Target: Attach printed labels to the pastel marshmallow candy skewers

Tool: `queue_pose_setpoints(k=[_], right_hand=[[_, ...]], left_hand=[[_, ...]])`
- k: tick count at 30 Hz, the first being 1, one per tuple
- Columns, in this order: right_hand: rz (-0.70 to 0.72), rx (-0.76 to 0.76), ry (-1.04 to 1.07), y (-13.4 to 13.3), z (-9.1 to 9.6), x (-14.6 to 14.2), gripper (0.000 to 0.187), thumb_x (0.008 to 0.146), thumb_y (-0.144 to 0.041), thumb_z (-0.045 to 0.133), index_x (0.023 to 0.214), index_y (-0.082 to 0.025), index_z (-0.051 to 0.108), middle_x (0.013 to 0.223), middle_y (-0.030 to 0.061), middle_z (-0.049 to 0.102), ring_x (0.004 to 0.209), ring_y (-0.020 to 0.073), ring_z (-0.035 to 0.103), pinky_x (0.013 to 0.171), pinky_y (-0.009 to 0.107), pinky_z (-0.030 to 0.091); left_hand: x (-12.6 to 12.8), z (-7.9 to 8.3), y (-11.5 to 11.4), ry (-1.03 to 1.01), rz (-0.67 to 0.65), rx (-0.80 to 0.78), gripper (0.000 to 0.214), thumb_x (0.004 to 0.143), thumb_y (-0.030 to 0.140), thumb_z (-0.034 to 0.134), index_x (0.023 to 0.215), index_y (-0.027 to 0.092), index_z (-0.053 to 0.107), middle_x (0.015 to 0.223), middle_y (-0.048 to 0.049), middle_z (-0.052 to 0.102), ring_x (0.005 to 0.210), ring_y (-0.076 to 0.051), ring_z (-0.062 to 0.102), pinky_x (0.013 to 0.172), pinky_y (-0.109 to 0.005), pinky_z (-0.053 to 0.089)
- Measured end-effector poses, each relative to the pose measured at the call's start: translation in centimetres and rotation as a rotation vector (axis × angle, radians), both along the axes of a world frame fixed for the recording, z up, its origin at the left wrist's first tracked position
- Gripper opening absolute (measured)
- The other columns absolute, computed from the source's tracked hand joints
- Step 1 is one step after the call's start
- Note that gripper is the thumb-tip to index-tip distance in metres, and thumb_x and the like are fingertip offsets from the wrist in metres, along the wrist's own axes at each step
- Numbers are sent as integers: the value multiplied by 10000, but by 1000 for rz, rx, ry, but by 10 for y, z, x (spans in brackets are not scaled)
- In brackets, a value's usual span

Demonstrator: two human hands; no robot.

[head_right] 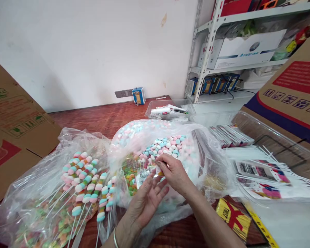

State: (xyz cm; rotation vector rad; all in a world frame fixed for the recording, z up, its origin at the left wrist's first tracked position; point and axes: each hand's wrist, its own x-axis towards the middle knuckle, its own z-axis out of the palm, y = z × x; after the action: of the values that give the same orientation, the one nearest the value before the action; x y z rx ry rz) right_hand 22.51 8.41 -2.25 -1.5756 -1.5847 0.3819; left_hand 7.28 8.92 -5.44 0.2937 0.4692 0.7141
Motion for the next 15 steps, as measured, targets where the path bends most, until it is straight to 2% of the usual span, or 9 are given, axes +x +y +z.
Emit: queue_pose_setpoints(k=[2,4,7,9,12,15], right_hand=[[78,-49,150,-8,8,-3,169,938,-248,511,887,-219,670,830,10,662,775,155,617,696,256,478],[82,-79,337,-15,10,-9,123,900,-285,580,950,-230,678,816,7,655,779,164,615,695,267,489],[24,-77,702,-23,4,-24,339,798,-350,717,1101,-241,613,854,5,661,815,176,632,727,288,519],[6,-73,853,-27,-3,-36,373,757,-376,757,1067,-231,608,879,15,676,836,183,639,750,295,519],[-57,-42,830,-35,-13,-50,257,781,-426,724,882,-202,650,789,11,662,741,167,601,690,271,487],[-98,-55,709,-44,-19,-55,263,817,-446,679,798,-185,659,693,-4,611,661,150,528,622,255,432]], left_hand=[[0,5,5,17,106,0,360,749,301,784,1075,194,677,1160,-90,663,988,-196,644,878,-346,511],[0,10,9,98,204,-1,268,723,251,804,956,168,700,1024,-66,695,866,-157,652,753,-280,526],[-3,18,10,176,312,-10,222,672,206,835,842,147,706,859,-33,701,742,-124,647,646,-227,512],[-6,22,7,186,335,13,234,654,214,846,830,139,711,854,-36,707,726,-122,650,641,-223,517],[-11,25,2,217,338,87,264,659,239,841,871,141,718,895,-46,713,717,-117,647,628,-217,518],[-19,25,-3,298,379,130,273,645,257,844,859,151,710,859,-27,697,705,-111,631,588,-200,499]])
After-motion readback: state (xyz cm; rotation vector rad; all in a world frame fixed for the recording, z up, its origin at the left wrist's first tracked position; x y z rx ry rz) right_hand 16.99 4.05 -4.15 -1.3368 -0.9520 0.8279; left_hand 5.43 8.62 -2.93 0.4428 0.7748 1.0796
